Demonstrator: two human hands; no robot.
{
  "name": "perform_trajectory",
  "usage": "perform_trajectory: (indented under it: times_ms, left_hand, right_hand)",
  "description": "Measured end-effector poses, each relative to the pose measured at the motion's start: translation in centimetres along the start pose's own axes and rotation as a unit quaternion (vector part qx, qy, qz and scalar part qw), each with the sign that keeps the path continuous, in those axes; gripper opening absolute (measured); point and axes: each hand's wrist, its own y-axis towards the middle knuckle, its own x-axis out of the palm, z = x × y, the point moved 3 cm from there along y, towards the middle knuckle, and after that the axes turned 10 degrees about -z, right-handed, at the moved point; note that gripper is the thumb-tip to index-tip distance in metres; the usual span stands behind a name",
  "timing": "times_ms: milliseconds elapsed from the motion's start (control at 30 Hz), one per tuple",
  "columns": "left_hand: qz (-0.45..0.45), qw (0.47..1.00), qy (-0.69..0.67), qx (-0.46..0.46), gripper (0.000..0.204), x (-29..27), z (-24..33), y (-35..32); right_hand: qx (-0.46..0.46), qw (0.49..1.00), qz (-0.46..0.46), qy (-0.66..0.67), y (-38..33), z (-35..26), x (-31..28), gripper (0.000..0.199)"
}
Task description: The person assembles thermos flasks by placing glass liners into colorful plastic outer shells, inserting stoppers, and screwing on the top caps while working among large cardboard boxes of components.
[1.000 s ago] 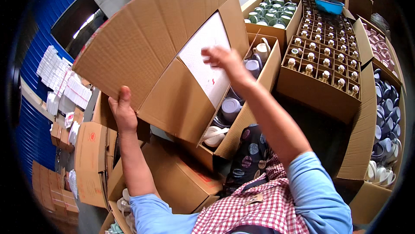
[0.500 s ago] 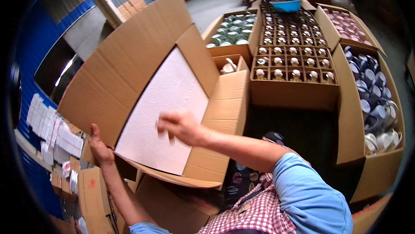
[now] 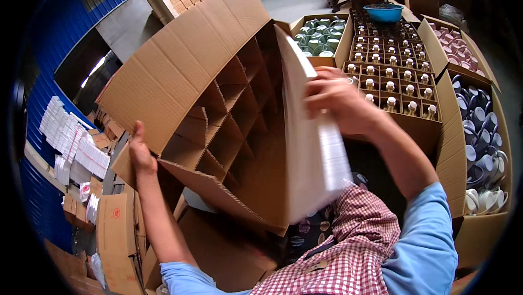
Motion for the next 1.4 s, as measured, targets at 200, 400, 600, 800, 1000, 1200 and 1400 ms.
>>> perform_trajectory:
  times_ms: [200, 400, 600, 800, 1000, 1200, 1400]
  left_hand:
    - [0.013, 0.979, 0.199, -0.054, 0.062, 9.5, -11.1, 3.9]
    - [-0.357, 0.797, 0.44, -0.206, 0.071, 21.9, -30.0, -0.3]
    - [-0.362, 0.898, 0.107, -0.226, 0.043, 20.7, -36.8, -2.0]
    - [-0.069, 0.882, 0.45, -0.119, 0.045, 2.4, -36.5, -3.9]
    - [0.162, 0.747, 0.608, -0.217, 0.054, -10.1, -35.6, -8.2]
    - [0.269, 0.861, 0.278, -0.329, 0.041, -8.2, -32.7, -10.5]
    - [0.318, 0.859, -0.074, -0.395, 0.029, -2.2, -27.7, -16.6]
  right_hand:
    - [0.078, 0.976, 0.179, 0.098, -22.0, 4.7, -7.4, 0.013]
    - [0.209, 0.928, 0.307, 0.018, -34.1, 0.3, -7.4, 0.011]
    - [0.246, 0.869, 0.422, -0.082, -35.9, -2.0, -7.6, 0.012]
    - [0.369, 0.715, 0.536, -0.256, -50.3, -9.8, -14.9, 0.016]
    - [0.409, 0.493, 0.26, -0.723, -72.6, -30.6, -18.6, 0.026]
    - [0.583, 0.462, 0.254, -0.619, -72.9, -22.8, -16.3, 0.068]
    - [0.542, 0.645, 0.365, 0.395, -39.8, 8.8, 8.5, 0.04]
